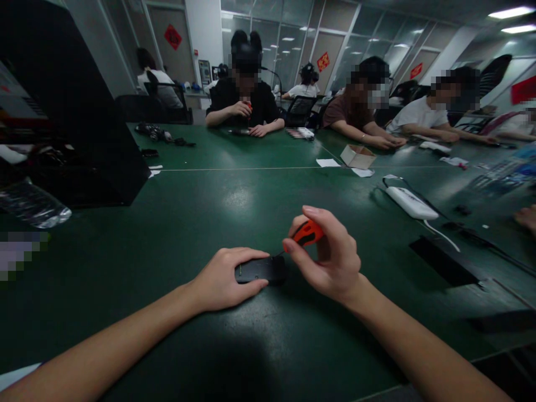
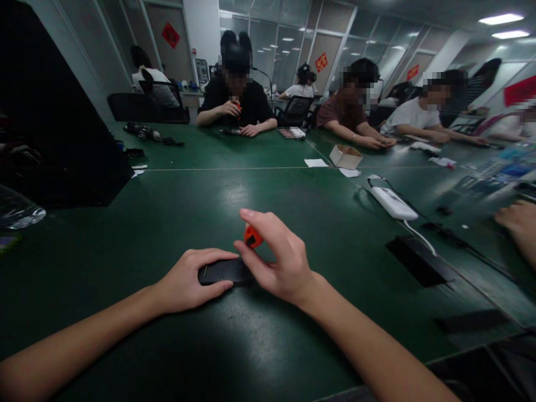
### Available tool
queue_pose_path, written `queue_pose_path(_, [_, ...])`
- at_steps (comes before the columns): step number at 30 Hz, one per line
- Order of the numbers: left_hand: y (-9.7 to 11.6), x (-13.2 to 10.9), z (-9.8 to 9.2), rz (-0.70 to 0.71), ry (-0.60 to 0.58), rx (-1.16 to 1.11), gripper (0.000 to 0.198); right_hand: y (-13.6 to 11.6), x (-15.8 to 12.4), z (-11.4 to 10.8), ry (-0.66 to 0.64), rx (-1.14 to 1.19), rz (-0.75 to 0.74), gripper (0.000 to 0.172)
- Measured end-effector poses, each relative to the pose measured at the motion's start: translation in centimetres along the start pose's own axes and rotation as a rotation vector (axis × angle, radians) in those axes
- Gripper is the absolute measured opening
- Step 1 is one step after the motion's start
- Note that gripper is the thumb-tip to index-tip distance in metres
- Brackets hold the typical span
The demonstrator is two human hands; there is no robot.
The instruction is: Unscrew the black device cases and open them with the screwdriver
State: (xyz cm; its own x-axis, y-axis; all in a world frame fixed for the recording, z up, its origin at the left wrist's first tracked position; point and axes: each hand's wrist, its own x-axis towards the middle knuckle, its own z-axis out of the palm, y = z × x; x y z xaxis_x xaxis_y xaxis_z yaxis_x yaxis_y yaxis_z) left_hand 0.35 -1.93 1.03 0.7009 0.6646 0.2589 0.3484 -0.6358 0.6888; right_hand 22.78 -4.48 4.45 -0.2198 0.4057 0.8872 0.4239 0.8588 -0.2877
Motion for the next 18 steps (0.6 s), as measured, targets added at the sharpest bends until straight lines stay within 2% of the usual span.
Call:
queue_pose_path(5, [0.0, 0.0, 0.0, -0.002, 0.001, 0.001, 0.042, -0.2, -0.7, 0.6, 0.044, 0.035, 0.098, 0.086])
queue_pose_path(10, [-0.1, 0.0, 0.0, -0.001, -0.002, -0.008, 0.042, -0.1, -0.6, 0.8, 0.018, 0.124, 0.19, 0.072])
queue_pose_path(15, [-0.2, 0.0, 0.0, -0.004, -0.004, -0.006, 0.043, 0.2, 0.1, 0.5, -0.036, -0.043, 0.169, 0.077])
queue_pose_path(18, [-0.2, 0.0, 0.0, -0.005, -0.009, -0.003, 0.043, 0.1, 0.5, 0.1, -0.076, -0.046, 0.279, 0.072])
